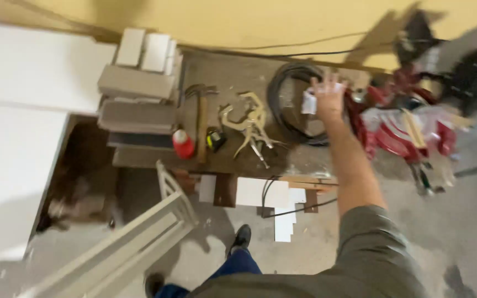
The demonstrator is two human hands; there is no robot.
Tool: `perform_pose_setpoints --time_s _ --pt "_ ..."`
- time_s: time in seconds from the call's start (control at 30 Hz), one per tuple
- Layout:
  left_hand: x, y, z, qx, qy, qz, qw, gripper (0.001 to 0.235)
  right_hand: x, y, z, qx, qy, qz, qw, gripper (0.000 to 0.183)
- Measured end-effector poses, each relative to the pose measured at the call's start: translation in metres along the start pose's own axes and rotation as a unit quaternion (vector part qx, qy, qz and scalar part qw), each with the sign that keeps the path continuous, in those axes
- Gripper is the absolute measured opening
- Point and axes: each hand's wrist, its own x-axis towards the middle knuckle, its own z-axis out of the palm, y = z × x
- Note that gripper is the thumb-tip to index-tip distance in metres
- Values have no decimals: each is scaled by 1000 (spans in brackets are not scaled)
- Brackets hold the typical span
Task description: Assembling a white wooden shelf unit using a power drill and screws
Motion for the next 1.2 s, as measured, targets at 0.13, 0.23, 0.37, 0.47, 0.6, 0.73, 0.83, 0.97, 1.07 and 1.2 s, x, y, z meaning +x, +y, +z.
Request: perform_pose_setpoints --time_s 0.13,0.23,0.37,0.47,0.6,0.73,0.83,0.97,1.07,1.2 --pt "-83 -3 29 -53 103 91 989 78 40 32 28 43 1 -178 983 108" --pt "-116 -26 49 -82 132 143 977 86 60 52 52 88 -107 -107 985 102" --pt "-123 -65 -14 -141 158 165 963 82 129 81 168 -14 -47 -115 992 38" --pt "-136 -79 -19 -148 175 172 958 77 60 50 108 134 469 -105 866 31" --pt "-152 -118 -42 -152 203 187 949 47 -154 -102 -67 397 431 -326 742 14" --pt "-161 -146 -66 -199 165 220 941 79 -356 -234 -137 503 299 -615 529 36" --pt "-187 -155 -86 -199 185 203 941 69 -386 -287 -113 316 226 -648 655 21" --pt "-244 -164 -73 -182 191 231 936 62 -422 -309 -97 105 220 -657 714 22" --pt "-265 -180 -89 -188 231 239 924 50 -444 -338 -66 193 168 -641 723 8" --pt "-269 -194 -122 -202 263 265 905 45 -477 -333 -117 351 26 -627 695 12"
